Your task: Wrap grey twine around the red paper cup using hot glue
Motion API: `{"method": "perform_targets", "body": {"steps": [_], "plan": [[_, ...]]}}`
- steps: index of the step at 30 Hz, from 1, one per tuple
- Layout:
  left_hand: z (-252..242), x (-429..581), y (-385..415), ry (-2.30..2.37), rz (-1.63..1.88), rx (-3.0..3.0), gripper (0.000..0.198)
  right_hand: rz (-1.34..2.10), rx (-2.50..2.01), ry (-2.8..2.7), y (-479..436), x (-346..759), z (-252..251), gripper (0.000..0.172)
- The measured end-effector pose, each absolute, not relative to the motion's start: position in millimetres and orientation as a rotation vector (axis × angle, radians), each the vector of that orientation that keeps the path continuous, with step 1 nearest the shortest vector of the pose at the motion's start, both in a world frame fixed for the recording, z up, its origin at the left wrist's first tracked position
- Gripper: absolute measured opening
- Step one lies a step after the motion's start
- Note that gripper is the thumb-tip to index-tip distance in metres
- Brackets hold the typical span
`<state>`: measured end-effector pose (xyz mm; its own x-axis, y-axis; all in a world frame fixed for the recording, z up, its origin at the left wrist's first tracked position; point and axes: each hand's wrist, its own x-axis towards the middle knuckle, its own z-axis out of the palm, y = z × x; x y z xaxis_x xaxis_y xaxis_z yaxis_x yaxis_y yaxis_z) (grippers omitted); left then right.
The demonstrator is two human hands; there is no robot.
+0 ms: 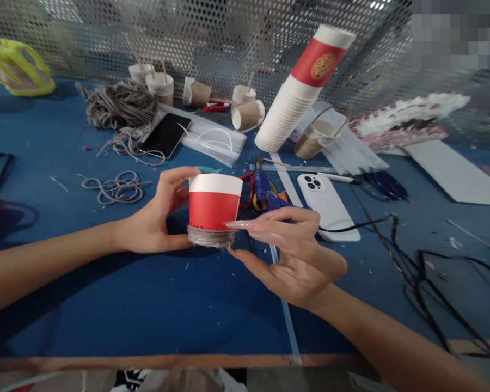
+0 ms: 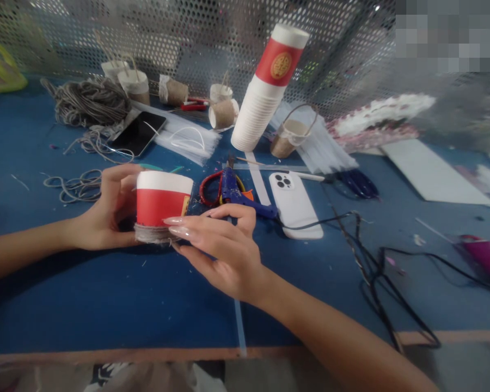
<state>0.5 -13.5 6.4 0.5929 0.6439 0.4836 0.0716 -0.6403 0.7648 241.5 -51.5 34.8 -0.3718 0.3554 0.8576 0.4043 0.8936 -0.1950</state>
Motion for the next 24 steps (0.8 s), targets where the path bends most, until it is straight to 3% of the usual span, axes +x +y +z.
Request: {"method": "perform_targets", "body": {"steps": [13, 24], "plan": [[5.1, 0.5, -13.1, 0.544, 1.030, 2.104, 0.090, -0.012, -0.587, -2.018, -55.5, 239.6, 34.7, 0.043], [6.1, 0.6, -12.8, 0.515, 1.001, 2.091, 0.093, -0.024, -0.575, -1.990, -52.1, 241.9, 34.2, 0.036]]}}
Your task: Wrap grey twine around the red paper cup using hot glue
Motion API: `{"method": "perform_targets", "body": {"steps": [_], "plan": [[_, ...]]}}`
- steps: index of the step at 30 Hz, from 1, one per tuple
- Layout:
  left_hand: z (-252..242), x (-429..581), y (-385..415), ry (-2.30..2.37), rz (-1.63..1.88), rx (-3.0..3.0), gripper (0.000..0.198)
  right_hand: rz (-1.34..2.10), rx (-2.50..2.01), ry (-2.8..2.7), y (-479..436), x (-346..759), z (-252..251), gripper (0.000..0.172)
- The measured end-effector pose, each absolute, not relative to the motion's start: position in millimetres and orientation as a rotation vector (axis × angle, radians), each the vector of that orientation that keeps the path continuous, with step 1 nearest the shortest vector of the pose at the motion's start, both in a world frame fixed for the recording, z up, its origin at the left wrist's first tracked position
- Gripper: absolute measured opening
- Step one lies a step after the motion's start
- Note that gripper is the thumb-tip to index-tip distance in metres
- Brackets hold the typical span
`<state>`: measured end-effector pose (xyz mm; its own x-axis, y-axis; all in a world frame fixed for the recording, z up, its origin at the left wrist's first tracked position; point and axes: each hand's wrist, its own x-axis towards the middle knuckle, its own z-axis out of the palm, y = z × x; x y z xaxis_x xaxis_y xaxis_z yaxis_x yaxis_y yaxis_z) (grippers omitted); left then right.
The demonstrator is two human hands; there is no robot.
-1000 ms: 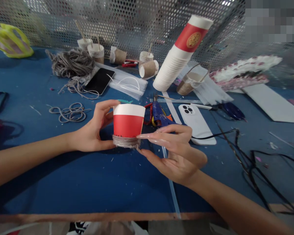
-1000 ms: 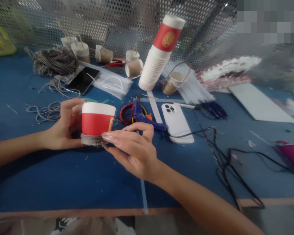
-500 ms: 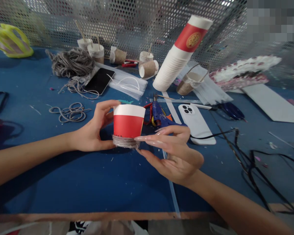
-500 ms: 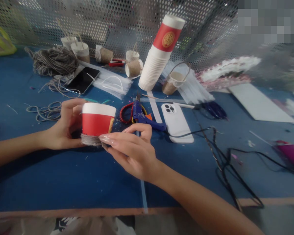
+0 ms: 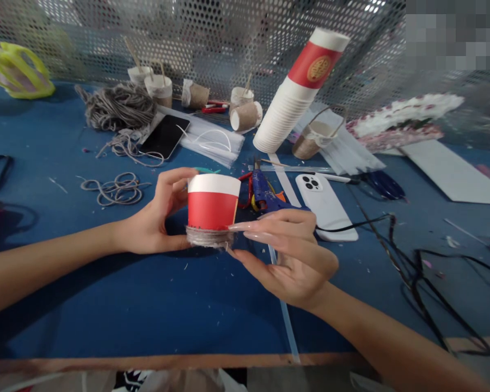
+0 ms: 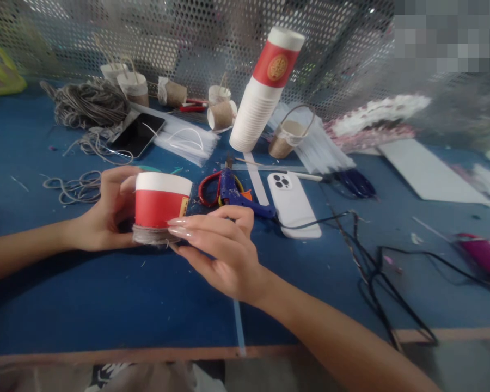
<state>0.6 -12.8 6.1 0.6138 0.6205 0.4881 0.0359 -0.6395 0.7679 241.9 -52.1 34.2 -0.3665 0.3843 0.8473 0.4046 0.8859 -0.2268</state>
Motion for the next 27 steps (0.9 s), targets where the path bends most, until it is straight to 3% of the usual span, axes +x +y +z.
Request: {"method": "perform_targets", "body": {"steps": [6, 11, 17, 22, 27], "plan": [[11, 2, -15, 0.544, 0.942, 2.071, 0.085, -0.013, -0.578, -1.966, -52, 240, 31, 0.038], [13, 2, -17, 0.503, 0.908, 2.037, 0.077, 0.240, -0.616, -1.947, -46, 241, 19, 0.072], [16, 3, -17, 0.492, 0.883, 2.042, 0.074, 0.480, -0.608, -1.937, -45, 240, 18, 0.081], [14, 5, -18, 0.480, 0.860, 2.149, 0.084, 0.610, -0.624, -2.030, -46, 242, 18, 0.087], [6, 6, -19, 0.563, 1.174, 2.439, 0.098, 0.524, -0.634, -2.031, -47, 241, 19, 0.090]]}}
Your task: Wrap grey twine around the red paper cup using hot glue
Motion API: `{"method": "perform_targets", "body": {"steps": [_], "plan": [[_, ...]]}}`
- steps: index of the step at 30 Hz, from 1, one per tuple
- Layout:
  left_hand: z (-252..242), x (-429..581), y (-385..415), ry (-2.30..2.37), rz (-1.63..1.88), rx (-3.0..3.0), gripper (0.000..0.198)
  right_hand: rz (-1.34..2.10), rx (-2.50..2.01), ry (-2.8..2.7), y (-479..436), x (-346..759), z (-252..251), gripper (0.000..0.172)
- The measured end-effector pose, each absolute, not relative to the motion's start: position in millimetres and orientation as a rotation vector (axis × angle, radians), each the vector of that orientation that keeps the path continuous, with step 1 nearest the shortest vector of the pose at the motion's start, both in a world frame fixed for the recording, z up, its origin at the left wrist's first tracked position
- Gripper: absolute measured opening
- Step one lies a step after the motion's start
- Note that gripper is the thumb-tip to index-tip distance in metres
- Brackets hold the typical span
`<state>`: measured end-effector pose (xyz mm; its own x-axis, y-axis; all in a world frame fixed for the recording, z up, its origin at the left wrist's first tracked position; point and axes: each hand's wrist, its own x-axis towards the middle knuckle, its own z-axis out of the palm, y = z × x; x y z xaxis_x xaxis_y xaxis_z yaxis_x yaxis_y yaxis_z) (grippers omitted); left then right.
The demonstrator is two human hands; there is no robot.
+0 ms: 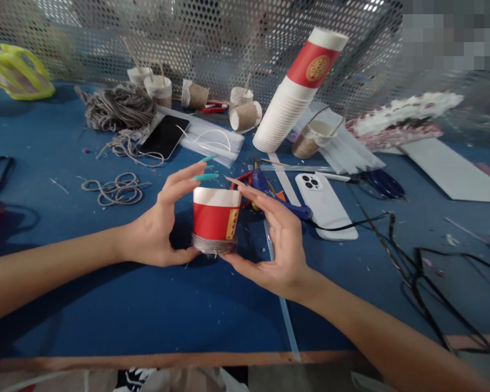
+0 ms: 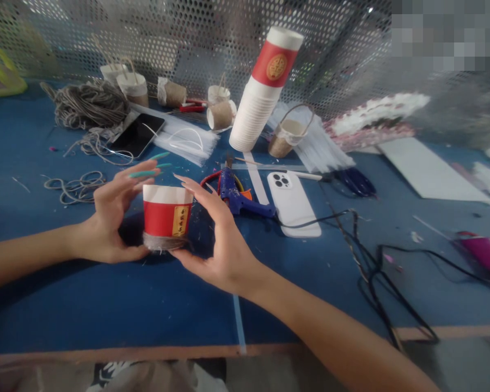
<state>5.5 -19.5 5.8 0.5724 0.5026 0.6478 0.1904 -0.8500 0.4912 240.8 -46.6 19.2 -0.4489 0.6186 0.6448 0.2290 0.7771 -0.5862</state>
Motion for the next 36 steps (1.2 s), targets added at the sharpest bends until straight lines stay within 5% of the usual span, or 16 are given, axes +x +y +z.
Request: {"method": "perform_targets", "body": {"steps": [15, 20, 26, 36], "plan": [[-13, 4, -18, 0.794, 1.518, 2.439, 0.078, 0.497, -0.780, -2.072, -51, 242, 14, 0.077], [-11, 6, -16, 0.760, 1.570, 2.392, 0.067, 0.411, -0.966, -2.131, -55, 244, 20, 0.052], [-10, 6, -12, 0.684, 1.638, 2.404, 0.078, 0.415, -0.965, -2.209, -53, 249, 28, 0.016], [-5, 7, -14, 0.680, 1.596, 2.404, 0.072, 0.785, -0.866, -2.239, -53, 250, 43, 0.025]]}}
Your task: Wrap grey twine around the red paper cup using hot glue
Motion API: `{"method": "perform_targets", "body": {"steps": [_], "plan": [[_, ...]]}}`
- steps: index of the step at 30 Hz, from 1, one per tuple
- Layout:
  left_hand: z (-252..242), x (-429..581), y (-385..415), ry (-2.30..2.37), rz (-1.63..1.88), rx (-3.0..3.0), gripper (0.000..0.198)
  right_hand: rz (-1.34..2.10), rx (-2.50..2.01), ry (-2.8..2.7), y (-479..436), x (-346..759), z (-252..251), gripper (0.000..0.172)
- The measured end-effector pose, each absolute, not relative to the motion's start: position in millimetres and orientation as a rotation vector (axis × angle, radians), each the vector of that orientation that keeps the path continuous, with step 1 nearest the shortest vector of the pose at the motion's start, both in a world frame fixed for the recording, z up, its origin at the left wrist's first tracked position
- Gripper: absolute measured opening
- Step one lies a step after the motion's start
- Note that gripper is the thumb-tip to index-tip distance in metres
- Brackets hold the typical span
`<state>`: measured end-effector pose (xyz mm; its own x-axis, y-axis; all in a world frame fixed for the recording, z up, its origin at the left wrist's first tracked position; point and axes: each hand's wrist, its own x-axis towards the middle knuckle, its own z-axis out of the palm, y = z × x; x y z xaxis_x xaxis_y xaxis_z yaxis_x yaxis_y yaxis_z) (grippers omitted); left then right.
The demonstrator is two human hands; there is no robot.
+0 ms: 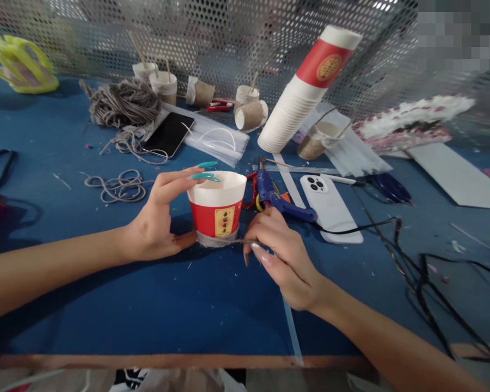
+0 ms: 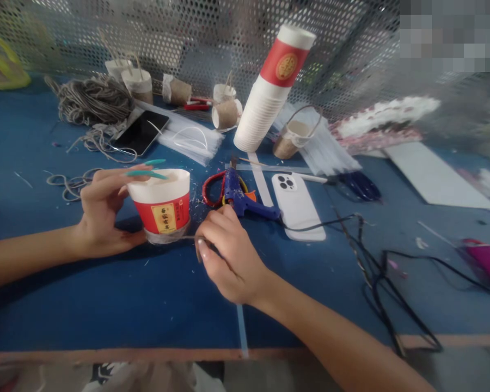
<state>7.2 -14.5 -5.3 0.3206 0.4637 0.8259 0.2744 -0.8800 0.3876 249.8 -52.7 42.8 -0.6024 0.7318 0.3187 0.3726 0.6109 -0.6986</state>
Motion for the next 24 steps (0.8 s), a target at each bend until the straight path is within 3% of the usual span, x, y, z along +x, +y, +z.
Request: {"method": "perform_targets", "body": {"steps": [5, 9, 24], "plan": [[-4.7, 6.1, -15.0, 0.724, 1.572, 2.414, 0.076, 1.261, -0.820, -2.054, -53.4, 250.9, 41.9, 0.039], [-5.9, 5.6, -15.5, 0.728, 1.539, 2.410, 0.076, 1.422, -0.925, -1.942, -55.3, 249.7, 45.8, 0.034], [-10.6, 4.9, -17.3, 0.697, 1.506, 2.343, 0.076, 1.043, -0.832, -1.877, -55.0, 246.1, 40.4, 0.041]]}}
